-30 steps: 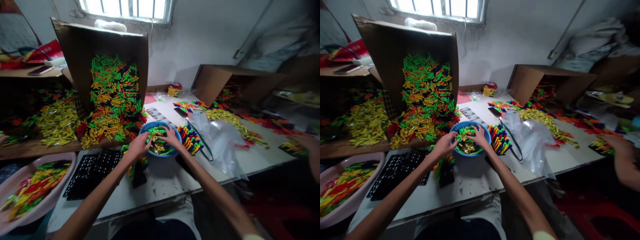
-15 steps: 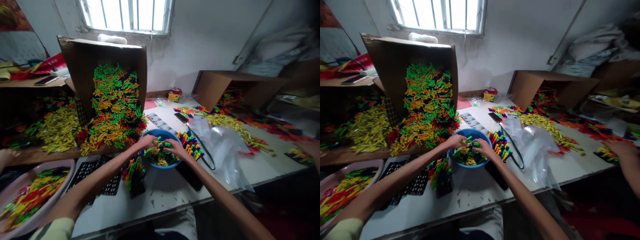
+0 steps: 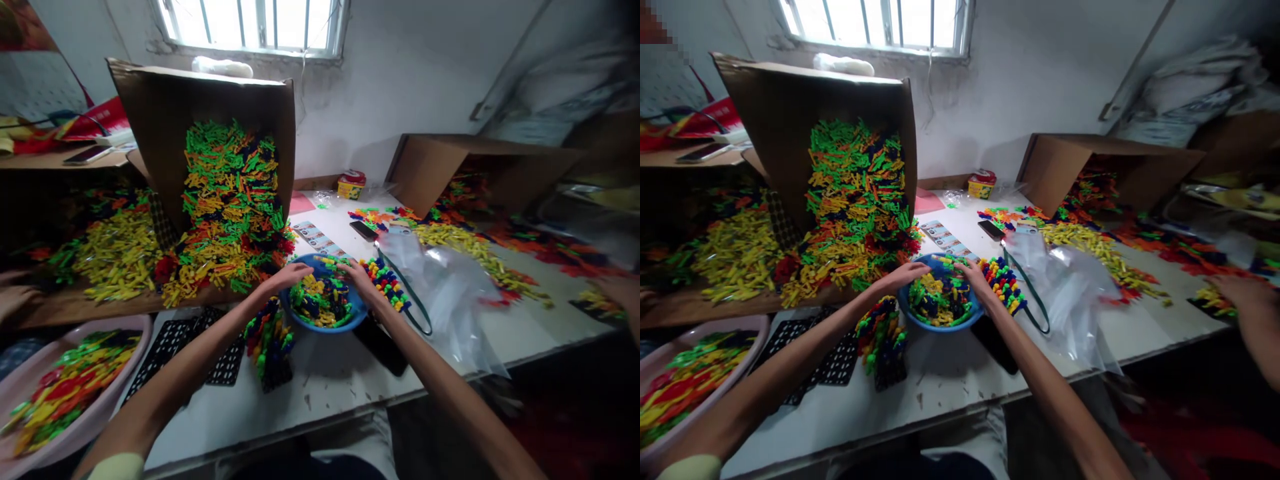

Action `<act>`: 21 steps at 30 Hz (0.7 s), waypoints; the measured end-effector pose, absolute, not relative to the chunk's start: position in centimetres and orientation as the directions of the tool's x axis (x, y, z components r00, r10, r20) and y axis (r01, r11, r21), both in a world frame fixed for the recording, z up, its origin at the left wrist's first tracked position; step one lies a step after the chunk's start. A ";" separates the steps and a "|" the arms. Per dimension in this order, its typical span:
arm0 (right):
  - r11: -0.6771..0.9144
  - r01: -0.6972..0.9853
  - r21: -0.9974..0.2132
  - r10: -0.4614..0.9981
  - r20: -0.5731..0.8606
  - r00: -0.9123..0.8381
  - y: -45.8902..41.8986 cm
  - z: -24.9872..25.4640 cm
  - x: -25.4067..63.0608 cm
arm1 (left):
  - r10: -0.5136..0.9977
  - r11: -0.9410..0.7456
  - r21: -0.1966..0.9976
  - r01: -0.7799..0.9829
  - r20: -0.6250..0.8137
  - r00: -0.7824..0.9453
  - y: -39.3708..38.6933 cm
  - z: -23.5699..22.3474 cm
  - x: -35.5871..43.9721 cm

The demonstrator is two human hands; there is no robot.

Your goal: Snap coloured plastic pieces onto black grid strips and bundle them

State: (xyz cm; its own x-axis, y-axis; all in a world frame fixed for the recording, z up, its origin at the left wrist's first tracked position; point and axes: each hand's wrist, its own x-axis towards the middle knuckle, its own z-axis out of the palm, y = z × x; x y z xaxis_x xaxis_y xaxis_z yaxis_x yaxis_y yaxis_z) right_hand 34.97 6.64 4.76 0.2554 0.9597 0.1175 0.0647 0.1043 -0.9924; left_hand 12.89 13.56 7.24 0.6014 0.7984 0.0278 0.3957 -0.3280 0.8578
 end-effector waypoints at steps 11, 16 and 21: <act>-0.004 -0.326 -0.946 0.972 -0.079 0.220 0.9 9.6 34.4 | 0.971 -0.204 0.966 0.156 0.180 0.156 7.3 10.5 7.8; -0.301 -0.338 -0.892 0.951 -0.305 -0.042 -6.6 7.6 29.6 | 0.980 0.201 0.928 -0.314 -0.189 0.070 -3.5 10.6 2.4; -0.404 -0.342 -0.848 0.910 -0.336 -0.241 -12.2 3.7 24.3 | 0.916 0.393 0.833 -0.389 -0.393 0.082 -13.3 6.8 -0.7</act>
